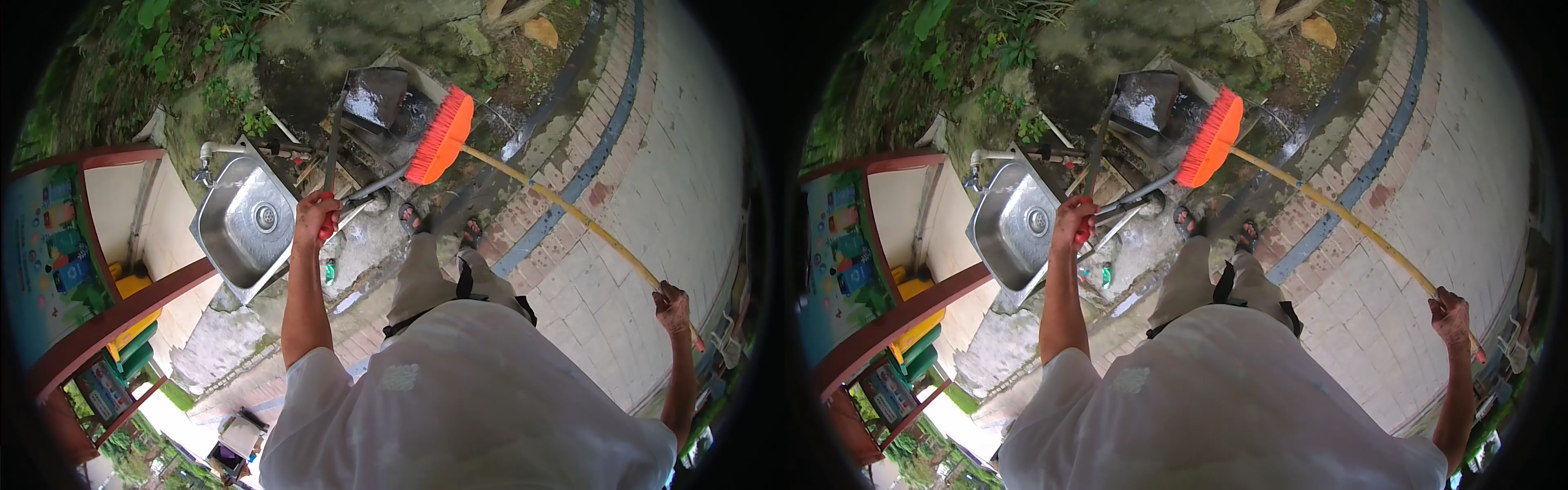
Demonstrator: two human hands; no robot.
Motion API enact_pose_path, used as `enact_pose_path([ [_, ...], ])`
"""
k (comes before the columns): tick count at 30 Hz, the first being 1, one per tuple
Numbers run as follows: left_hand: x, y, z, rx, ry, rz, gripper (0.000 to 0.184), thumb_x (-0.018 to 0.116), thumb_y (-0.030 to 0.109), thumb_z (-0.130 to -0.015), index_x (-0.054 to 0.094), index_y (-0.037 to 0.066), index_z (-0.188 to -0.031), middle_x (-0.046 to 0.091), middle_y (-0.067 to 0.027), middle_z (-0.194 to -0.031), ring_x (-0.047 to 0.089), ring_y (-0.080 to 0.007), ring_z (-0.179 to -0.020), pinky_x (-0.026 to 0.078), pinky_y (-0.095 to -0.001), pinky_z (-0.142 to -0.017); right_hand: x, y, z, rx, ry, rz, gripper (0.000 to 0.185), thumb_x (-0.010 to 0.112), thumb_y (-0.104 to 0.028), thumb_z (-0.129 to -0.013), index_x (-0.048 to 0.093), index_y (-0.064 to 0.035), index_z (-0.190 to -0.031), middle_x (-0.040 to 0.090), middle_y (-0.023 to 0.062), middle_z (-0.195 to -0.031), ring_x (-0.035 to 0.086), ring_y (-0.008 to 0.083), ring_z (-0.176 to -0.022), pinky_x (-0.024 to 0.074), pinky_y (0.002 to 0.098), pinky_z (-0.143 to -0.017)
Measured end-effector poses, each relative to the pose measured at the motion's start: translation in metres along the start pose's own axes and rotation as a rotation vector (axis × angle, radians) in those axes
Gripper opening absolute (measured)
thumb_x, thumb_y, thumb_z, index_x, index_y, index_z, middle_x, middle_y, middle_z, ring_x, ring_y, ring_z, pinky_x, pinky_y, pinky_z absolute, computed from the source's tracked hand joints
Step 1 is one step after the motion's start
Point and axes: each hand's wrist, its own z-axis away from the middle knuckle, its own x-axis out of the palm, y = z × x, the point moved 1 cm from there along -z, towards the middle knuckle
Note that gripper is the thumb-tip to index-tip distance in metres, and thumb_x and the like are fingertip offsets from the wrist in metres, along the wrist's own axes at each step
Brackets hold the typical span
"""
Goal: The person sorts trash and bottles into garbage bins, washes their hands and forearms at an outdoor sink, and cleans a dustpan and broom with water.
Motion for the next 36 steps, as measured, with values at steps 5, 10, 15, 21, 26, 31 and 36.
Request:
enact_pose_path([
  [5,0.001,-0.001,-0.009,-0.011,0.003,-0.006,0.017,0.063,-0.001,-0.075,0.057,-0.005,-0.090,0.059,-0.0090,-0.066,0.052,-0.0121,-0.046,0.044,-0.0245,-0.038,0.010,-0.004,-0.004,-0.060,-0.010,-0.010,0.018,0.065,-0.010,-0.079,0.047,-0.0045,-0.079,0.054,0.0174,-0.062,0.057,0.0403,-0.060,0.0445,0.0467,-0.051],
  [10,-0.009,-0.008,-0.026,-0.035,-0.010,0.068,0.016,0.060,0.001,-0.079,0.056,-0.005,-0.094,0.065,-0.0142,-0.077,0.055,-0.0117,-0.051,0.046,-0.0239,-0.040,0.049,-0.034,-0.020,0.008,-0.046,-0.128,0.013,0.064,-0.010,-0.080,0.053,-0.0049,-0.082,0.057,0.0176,-0.063,0.059,0.0391,-0.059,0.0454,0.0453,-0.050],
  [15,-0.003,-0.004,-0.036,-0.057,0.000,0.057,0.013,0.059,0.004,-0.083,0.059,-0.006,-0.092,0.065,-0.0149,-0.079,0.057,-0.0121,-0.055,0.046,-0.0232,-0.040,0.095,-0.079,-0.036,0.056,-0.034,-0.255,0.015,0.064,-0.015,-0.081,0.054,-0.0047,-0.081,0.059,0.0199,-0.064,0.060,0.0398,-0.059,0.0469,0.0452,-0.051],
  [21,0.023,-0.009,-0.061,-0.125,-0.089,0.031,0.013,0.060,0.004,-0.081,0.059,-0.005,-0.091,0.065,-0.0148,-0.077,0.057,-0.0142,-0.053,0.044,-0.0252,-0.040,0.108,-0.088,-0.011,0.127,-0.063,-0.274,0.018,0.062,-0.016,-0.081,0.051,-0.0038,-0.074,0.055,0.0195,-0.058,0.057,0.0409,-0.055,0.0443,0.0448,-0.048],
  [26,0.043,-0.014,-0.070,-0.180,-0.124,0.095,0.018,0.060,0.005,-0.083,0.056,-0.005,-0.097,0.064,-0.0156,-0.078,0.055,-0.0137,-0.054,0.045,-0.0257,-0.040,0.114,-0.076,0.019,0.167,-0.096,-0.305,0.018,0.063,-0.015,-0.080,0.051,-0.0040,-0.073,0.056,0.0198,-0.059,0.056,0.0415,-0.055,0.0432,0.0452,-0.047],
  [31,0.041,-0.056,-0.101,-0.293,-0.150,0.388,0.013,0.062,0.007,-0.084,0.057,-0.002,-0.093,0.065,-0.0163,-0.083,0.055,-0.0130,-0.056,0.047,-0.0220,-0.042,0.106,-0.075,0.034,0.200,-0.112,-0.276,0.017,0.063,-0.014,-0.080,0.051,-0.0042,-0.073,0.057,0.0195,-0.060,0.057,0.0413,-0.056,0.0444,0.0454,-0.047],
  [36,0.045,-0.091,-0.145,-0.352,-0.127,0.506,0.018,0.058,0.005,-0.085,0.055,-0.003,-0.101,0.064,-0.0190,-0.084,0.054,-0.0153,-0.055,0.046,-0.0248,-0.044,0.110,-0.075,0.036,0.176,-0.083,-0.275,0.015,0.062,-0.013,-0.080,0.052,-0.0046,-0.073,0.058,0.0191,-0.061,0.059,0.0410,-0.057,0.0462,0.0458,-0.048],
])
